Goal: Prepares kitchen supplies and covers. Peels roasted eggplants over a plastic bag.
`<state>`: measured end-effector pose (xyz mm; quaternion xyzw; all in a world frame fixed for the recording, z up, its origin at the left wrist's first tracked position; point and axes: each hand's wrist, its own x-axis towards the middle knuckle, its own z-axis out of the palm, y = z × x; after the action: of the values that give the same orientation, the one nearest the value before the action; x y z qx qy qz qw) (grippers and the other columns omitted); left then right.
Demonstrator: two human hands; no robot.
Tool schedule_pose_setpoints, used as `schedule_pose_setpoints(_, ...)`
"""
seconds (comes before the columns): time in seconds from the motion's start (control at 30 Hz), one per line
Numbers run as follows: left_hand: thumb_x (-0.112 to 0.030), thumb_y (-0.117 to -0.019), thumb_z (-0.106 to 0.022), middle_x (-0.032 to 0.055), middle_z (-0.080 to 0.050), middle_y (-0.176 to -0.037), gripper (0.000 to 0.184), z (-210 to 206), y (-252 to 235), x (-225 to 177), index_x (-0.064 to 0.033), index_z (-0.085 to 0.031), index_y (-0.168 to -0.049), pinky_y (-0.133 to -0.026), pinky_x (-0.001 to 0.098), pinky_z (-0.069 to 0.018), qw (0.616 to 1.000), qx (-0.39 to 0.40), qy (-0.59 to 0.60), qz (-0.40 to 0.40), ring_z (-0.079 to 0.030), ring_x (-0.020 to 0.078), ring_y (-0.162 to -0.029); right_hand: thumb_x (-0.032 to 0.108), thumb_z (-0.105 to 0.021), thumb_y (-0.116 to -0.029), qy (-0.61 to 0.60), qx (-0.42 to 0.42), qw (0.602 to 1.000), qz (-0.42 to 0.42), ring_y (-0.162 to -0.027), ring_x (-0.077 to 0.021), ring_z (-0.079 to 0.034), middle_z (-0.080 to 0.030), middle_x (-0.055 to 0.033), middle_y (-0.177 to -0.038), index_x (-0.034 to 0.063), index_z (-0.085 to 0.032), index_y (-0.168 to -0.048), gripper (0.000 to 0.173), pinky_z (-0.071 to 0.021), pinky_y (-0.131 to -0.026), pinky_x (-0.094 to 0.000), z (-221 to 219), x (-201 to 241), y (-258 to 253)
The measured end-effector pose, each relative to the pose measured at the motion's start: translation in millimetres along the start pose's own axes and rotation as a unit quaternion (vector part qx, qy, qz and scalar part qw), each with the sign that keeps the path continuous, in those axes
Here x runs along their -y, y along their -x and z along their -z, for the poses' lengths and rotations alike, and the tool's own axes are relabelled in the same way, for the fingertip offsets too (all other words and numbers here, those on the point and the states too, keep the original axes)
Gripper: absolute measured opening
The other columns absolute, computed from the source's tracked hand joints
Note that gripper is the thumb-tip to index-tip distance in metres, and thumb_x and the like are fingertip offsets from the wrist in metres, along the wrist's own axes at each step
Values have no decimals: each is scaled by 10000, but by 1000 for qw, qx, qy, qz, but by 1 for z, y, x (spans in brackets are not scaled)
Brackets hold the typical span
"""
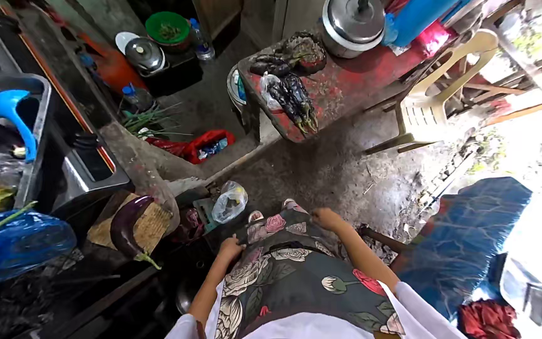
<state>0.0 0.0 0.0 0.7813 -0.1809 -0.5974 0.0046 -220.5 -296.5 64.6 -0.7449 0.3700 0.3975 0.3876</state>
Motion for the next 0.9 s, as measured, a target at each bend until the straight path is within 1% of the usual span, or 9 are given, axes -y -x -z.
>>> schedule_pose_setpoints(0.1,-293,-944,-757,302,-645,-1245,433,17,-3,-18,66,-688,-1177,-1073,590,-436,998,-50,32,-10,-595,438,-1227,235,-510,-1079,-68,-120,990,31,-1287,-414,-590,-638,-260,-1333,-21,-620,-1348,387,-433,-1106,-597,62,24,-2)
schedule_pose_setpoints(0.2,-196,-915,-775,312,-636,-1241,406,32,-2,-45,77,-662,-1194,-1058,615,-444,987,-103,112,-58,-596,453,-1206,202,-529,-1082,-89,-220,970,56,-1189,-432,-644,-672,-269,-1249,-33,-647,-1286,332,-479,-1039,-618,114,33,-9)
schedule_pose_setpoints(0.3,-233,-989,-687,284,-597,-1355,447,42,-2,-74,60,-605,-1317,-1124,570,-413,962,-154,220,-54,-555,417,-1305,199,-529,-1083,-9,-227,967,113,-1210,-412,-641,-661,-254,-1290,-18,-631,-1323,339,-479,-1058,-596,164,45,-18)
schedule_pose_setpoints(0.4,-226,-1016,-653,275,-599,-1344,414,34,-10,-92,53,-603,-1318,-1110,541,-428,932,-188,310,-19,-570,394,-1281,179,-531,-1078,26,-228,961,155,-1166,-401,-664,-674,-259,-1255,-30,-634,-1312,330,-496,-1034,-571,186,37,-29)
schedule_pose_setpoints(0.5,-244,-1025,-638,275,-613,-1319,414,22,-20,-111,53,-606,-1311,-1100,548,-430,919,-180,349,-3,-579,394,-1265,160,-515,-1077,68,-242,950,186,-1154,-403,-673,-687,-271,-1228,-59,-653,-1271,323,-497,-1036,-548,206,22,-36)
schedule_pose_setpoints(0.6,-221,-1018,-646,287,-622,-1302,383,5,-28,-103,49,-627,-1289,-1093,586,-423,894,-187,406,19,-580,417,-1260,162,-487,-1088,123,-209,950,199,-1154,-419,-667,-679,-289,-1227,-66,-645,-1276,335,-487,-1030,-568,223,28,-41)
schedule_pose_setpoints(0.73,-240,-1019,-651,281,-619,-1312,375,-33,-33,-73,19,-634,-1289,-1064,612,-438,824,-231,505,111,-580,429,-1251,210,-489,-1095,212,-82,963,148,-1249,-428,-612,-636,-289,-1313,-48,-592,-1357,381,-447,-1081,-585,222,41,-45)
schedule_pose_setpoints(0.8,-241,-1025,-633,283,-610,-1326,366,-53,-41,-57,4,-635,-1297,-1059,620,-440,809,-228,518,159,-575,436,-1258,240,-471,-1105,260,1,958,124,-1293,-411,-586,-604,-273,-1372,-27,-554,-1409,413,-436,-1107,-576,211,46,-52)
schedule_pose_setpoints(0.9,-254,-1038,-617,283,-598,-1341,382,-90,-63,-38,-1,-618,-1325,-1048,596,-449,794,-182,546,194,-583,421,-1240,223,-475,-1092,308,95,938,127,-1255,-398,-613,-617,-257,-1357,5,-549,-1431,409,-460,-1086,-567,174,39,-67)
